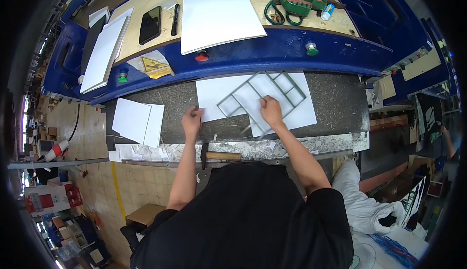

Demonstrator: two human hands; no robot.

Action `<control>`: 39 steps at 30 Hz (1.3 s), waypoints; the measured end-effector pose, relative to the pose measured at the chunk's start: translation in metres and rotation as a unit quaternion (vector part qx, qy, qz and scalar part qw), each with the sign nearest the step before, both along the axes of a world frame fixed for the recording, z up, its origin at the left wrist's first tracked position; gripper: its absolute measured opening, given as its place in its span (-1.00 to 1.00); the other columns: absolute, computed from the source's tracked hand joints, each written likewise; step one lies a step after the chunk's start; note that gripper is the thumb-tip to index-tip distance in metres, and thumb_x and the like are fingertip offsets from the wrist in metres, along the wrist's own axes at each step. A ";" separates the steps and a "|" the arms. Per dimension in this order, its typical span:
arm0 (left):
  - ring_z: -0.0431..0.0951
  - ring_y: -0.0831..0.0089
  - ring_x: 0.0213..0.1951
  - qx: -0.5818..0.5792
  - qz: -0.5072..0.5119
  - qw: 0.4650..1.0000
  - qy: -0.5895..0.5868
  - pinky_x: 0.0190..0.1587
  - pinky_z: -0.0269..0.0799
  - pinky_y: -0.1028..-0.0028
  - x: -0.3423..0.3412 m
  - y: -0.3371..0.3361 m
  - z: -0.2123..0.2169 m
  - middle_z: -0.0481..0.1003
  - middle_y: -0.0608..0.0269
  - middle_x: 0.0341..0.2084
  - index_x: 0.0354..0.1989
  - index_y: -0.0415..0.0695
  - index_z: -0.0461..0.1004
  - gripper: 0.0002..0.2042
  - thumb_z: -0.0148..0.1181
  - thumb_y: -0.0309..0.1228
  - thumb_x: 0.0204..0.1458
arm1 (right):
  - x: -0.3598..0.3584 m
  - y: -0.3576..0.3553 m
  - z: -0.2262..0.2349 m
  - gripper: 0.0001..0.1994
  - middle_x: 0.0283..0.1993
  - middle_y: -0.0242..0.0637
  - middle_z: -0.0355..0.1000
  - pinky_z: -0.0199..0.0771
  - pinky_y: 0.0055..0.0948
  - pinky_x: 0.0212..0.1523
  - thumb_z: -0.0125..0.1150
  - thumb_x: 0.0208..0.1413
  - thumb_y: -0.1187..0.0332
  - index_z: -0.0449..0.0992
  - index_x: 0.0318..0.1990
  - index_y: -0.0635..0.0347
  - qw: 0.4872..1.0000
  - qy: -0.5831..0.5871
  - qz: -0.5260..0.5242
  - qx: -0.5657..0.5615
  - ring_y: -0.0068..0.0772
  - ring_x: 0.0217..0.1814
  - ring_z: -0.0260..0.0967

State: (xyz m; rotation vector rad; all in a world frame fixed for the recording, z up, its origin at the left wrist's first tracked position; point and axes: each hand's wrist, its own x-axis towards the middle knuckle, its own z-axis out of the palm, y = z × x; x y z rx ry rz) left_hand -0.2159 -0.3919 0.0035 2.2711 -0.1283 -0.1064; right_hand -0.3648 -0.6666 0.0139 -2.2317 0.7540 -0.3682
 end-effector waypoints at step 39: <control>0.22 -0.05 0.26 -0.001 -0.189 0.964 -0.187 0.30 0.06 0.08 -0.024 0.019 -0.020 0.36 -0.21 0.09 -0.33 -0.18 0.55 -0.76 0.40 -0.36 -0.16 | 0.085 0.037 0.012 -0.72 -0.26 0.04 0.49 0.45 -0.12 -0.08 0.08 0.12 0.24 0.51 -0.23 0.33 0.985 0.068 0.151 0.044 0.01 -0.17 0.46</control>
